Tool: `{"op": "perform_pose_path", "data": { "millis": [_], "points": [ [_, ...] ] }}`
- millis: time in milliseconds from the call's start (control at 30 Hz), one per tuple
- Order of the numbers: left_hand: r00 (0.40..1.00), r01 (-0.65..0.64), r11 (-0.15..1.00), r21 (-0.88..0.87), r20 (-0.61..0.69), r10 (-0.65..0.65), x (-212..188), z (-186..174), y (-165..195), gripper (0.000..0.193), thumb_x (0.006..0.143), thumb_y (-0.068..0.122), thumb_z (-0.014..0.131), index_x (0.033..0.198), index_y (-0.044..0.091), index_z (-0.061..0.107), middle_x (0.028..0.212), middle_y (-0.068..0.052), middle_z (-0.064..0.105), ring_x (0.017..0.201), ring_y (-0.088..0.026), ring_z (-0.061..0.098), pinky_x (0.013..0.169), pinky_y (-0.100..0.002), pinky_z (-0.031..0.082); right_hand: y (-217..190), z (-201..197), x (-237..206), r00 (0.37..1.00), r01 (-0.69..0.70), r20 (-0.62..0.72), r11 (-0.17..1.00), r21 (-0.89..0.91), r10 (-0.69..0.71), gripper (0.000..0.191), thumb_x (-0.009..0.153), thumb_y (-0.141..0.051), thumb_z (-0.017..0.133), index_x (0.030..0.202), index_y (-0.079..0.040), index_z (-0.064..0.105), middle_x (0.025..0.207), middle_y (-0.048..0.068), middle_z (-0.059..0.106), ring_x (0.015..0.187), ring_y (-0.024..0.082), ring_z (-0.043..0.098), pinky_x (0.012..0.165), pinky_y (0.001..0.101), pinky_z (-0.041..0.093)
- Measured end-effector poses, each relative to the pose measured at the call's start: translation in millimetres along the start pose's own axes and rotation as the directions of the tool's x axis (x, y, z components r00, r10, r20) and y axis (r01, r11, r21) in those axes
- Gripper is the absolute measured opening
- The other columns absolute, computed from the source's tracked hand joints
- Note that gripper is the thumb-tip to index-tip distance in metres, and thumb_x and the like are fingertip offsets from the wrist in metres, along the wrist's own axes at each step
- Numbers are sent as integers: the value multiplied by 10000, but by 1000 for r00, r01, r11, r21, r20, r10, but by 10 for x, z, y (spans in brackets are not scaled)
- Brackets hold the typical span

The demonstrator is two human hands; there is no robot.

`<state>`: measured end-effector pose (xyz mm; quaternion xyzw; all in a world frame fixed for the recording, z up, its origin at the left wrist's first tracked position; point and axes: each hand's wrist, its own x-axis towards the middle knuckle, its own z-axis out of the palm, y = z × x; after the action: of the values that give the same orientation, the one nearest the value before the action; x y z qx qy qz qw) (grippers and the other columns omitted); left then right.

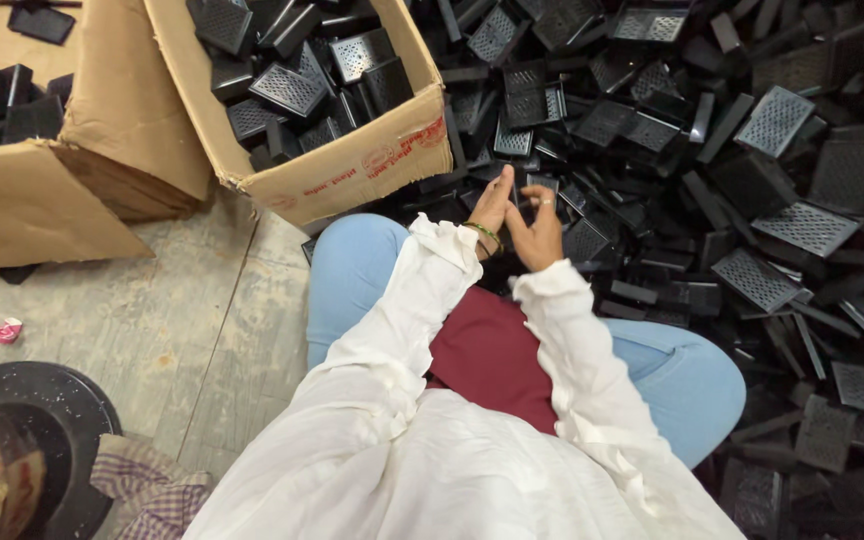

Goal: The person sits on the floor and repeatedly picks up small black plastic parts from a large pile, briefly inspects them, and places them into a cardboard box. The process continues with consistent pick-and-place motions.

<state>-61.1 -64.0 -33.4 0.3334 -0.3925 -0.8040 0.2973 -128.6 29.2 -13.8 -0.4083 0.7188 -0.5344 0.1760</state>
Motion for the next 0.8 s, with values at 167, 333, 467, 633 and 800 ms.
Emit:
{"op": "perform_pose_path", "data": {
  "millis": [167, 333, 467, 633, 800],
  "points": [
    [979, -199, 976, -88, 18, 201, -124, 65, -205, 643, 1025, 599, 551, 1210, -6, 672, 1035, -41, 696, 930, -109, 625, 843, -265, 507, -107, -28, -438, 978, 165, -155, 971, 171, -139, 398, 962, -58, 778, 1278, -31, 538, 1143, 72, 609, 1028, 143, 589, 912, 280, 506],
    [992, -113, 969, -222, -80, 97, -193, 15, -21, 770, 1014, 667, 392, 1291, -1, 659, 1047, -103, 732, 921, -172, 677, 822, -303, 549, -381, -297, -701, 991, 70, -133, 927, 369, -22, 460, 923, -25, 796, 1301, -19, 534, 1153, 62, 641, 1040, 129, 619, 916, 263, 516],
    [987, -51, 968, -245, 138, 86, -477, 7, 240, 825, 989, 684, 327, 1373, 4, 592, 1216, -111, 697, 1044, -177, 684, 934, -320, 565, -636, -342, -843, 1000, -1, -14, 892, 452, 9, 523, 911, -32, 798, 1369, -2, 547, 1265, 84, 653, 1149, 137, 639, 1001, 273, 527],
    [928, -297, 955, 0, 236, 288, -735, 85, 314, 878, 1036, 705, 329, 1424, -40, 584, 1314, -126, 672, 1139, -168, 659, 1022, -287, 522, -832, -352, -882, 1000, 2, -29, 887, 461, 12, 531, 900, -29, 820, 1370, 14, 577, 1263, 99, 668, 1146, 149, 651, 1002, 287, 542],
    [936, -253, 962, -102, 225, 270, -744, 67, 313, 859, 1020, 694, 350, 1423, -32, 570, 1266, -136, 684, 1090, -179, 660, 981, -307, 541, -902, -415, -941, 1000, -8, 5, 904, 426, 7, 533, 882, -21, 830, 1354, 32, 588, 1263, 113, 683, 1144, 151, 663, 1007, 283, 548]
  ]
}}
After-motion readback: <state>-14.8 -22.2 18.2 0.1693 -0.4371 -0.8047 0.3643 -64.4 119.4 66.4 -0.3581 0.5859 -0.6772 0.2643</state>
